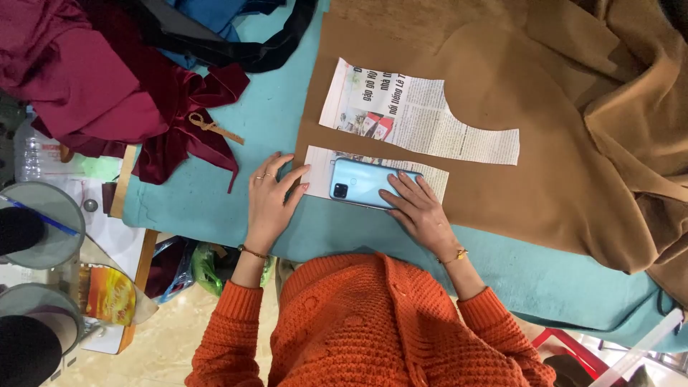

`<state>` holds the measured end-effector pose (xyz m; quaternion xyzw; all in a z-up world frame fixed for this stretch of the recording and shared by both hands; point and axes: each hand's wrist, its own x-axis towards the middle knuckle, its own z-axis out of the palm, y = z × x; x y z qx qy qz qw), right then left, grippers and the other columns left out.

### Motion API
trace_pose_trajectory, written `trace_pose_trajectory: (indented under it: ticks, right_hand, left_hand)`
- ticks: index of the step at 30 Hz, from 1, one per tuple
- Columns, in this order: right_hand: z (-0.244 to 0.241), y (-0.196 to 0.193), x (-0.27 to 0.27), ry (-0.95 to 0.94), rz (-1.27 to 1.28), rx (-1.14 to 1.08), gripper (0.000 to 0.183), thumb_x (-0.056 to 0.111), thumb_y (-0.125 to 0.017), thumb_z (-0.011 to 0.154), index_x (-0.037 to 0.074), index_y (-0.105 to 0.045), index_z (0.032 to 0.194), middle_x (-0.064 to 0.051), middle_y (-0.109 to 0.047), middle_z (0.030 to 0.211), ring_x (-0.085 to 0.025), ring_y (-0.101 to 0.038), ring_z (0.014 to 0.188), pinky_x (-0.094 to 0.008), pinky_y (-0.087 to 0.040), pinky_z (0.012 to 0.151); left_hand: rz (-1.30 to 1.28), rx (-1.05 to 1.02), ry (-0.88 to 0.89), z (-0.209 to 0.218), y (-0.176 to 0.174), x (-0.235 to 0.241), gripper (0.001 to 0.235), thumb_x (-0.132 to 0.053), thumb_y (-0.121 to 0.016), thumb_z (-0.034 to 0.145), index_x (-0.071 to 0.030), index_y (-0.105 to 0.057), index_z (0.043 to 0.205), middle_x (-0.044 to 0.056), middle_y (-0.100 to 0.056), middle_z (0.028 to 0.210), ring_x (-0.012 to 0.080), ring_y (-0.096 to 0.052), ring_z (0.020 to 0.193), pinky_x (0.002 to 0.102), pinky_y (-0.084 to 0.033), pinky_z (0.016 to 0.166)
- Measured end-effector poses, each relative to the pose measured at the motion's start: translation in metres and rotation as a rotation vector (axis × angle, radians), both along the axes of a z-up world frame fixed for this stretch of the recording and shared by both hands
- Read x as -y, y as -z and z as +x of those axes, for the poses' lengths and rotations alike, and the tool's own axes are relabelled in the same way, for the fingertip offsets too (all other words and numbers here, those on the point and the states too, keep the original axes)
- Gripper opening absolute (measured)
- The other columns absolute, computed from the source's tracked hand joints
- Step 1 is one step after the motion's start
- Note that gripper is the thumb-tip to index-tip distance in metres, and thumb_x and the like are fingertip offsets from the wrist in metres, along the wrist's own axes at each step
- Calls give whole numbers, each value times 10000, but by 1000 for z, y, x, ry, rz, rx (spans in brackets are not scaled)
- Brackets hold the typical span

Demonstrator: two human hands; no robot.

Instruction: Positioning and securing paper patterns onto fabric using tape and weights in preparation for cutting.

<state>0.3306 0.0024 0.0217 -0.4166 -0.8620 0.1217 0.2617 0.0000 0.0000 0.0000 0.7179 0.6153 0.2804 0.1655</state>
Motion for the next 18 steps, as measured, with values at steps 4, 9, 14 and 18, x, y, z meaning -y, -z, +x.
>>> trace_pose_trajectory:
  ticks: [4, 9, 14, 18]
  right_hand:
    - [3, 2, -1, -12, -8, 7, 370, 335, -631, 997, 271, -684, 1357, -12, -576, 1508, -200, -488, 1428, -394, -260, 1246]
    - [3, 1, 0, -19, -4, 15, 373, 297, -652, 992, 247, -684, 1361, -36, -575, 1508, -236, -480, 1435, -424, -271, 1242]
    - [10, -5, 4, -4, -29, -33, 379, 277, -646, 994, 180, -685, 1358, -102, -575, 1504, -300, -477, 1434, -466, -285, 1230]
    - [31, 2, 14, 111, -45, -88, 389, 217, -662, 992, 92, -676, 1360, -174, -575, 1491, -364, -471, 1426, -507, -299, 1218]
  left_hand:
    - [-9, 14, -5, 0, -1, -1, 287, -305, -696, 977, -327, -707, 1263, -9, -548, 1388, 317, -482, 1392, 507, -367, 1105]
    - [-17, 112, -7, -2, -4, 0, 275, -264, -681, 991, -305, -711, 1262, -1, -566, 1370, 333, -487, 1388, 522, -365, 1108]
    - [-2, 235, -36, -6, 3, 1, 253, -187, -659, 1002, -262, -728, 1234, 11, -603, 1339, 322, -510, 1375, 499, -375, 1105]
    - [15, 423, -101, -10, -4, 3, 291, -87, -595, 1025, -220, -720, 1252, 37, -661, 1263, 298, -594, 1293, 444, -426, 1076]
